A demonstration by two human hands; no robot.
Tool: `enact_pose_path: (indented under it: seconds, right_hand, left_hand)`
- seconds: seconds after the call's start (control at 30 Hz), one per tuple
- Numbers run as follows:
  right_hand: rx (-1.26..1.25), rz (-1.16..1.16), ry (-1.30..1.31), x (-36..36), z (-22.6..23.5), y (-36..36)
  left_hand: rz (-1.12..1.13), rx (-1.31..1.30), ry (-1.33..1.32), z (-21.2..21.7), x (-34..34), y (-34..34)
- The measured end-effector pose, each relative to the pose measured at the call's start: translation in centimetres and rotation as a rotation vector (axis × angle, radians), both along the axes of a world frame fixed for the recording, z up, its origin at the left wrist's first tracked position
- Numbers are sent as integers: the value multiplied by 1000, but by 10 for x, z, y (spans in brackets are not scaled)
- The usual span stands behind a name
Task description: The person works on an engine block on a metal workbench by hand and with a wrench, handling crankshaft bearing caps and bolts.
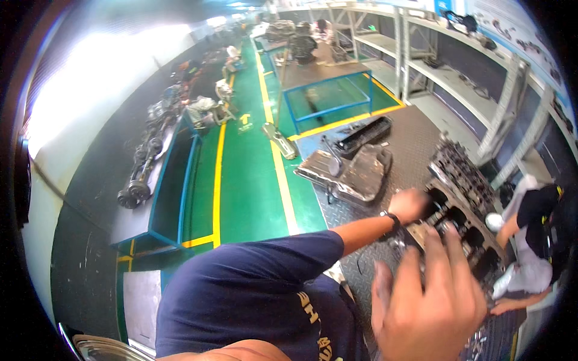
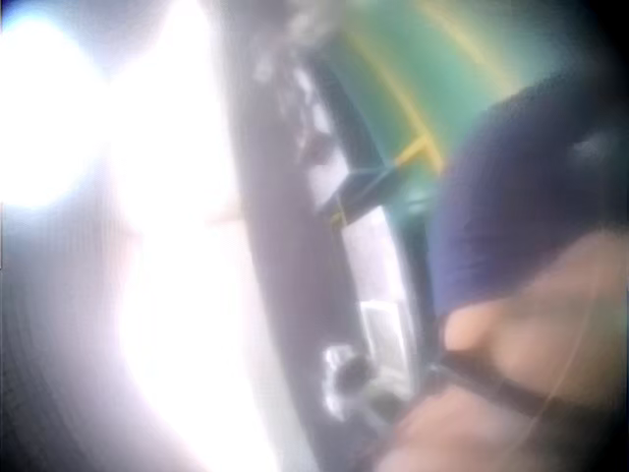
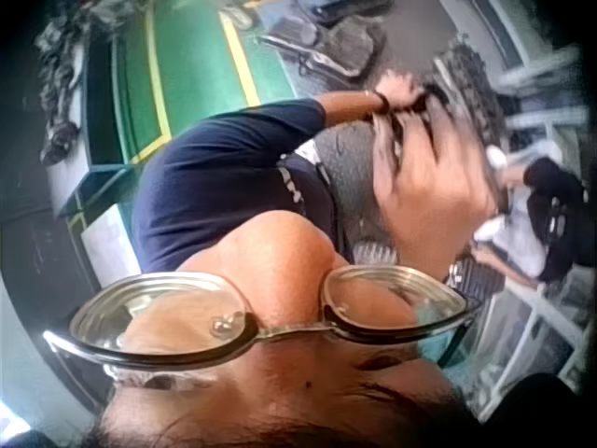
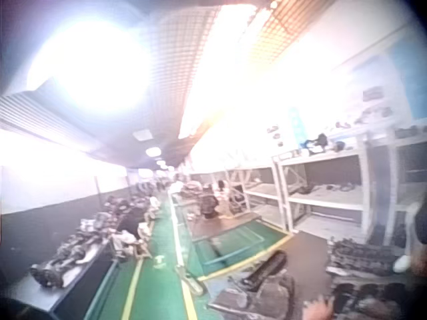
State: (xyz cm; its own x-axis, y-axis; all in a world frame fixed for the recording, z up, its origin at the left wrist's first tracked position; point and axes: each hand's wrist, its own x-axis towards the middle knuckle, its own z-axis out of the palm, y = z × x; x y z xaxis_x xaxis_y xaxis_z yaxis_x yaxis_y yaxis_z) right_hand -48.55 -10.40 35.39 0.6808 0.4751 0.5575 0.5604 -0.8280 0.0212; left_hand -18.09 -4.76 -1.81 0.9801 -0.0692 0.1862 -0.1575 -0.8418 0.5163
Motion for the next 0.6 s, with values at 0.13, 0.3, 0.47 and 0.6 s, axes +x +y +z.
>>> enact_pose_path:
  seconds: [0.13,0.3,0.47,0.6]
  right_hand:
    - [78,109,-116,34,2,0]
    - [-83,44,-28,11,1,-22]
    - [-176,93,149,-36,-19,-28]
    - [-193,104,233,-56,-30,-22]
  left_hand:
    - [34,-23,26,-43,4,-10]
    - [31,16,57,-33,-13,-2]
    - [61,35,41,-34,-13,6]
    - [31,35,43,-27,-12,-4]
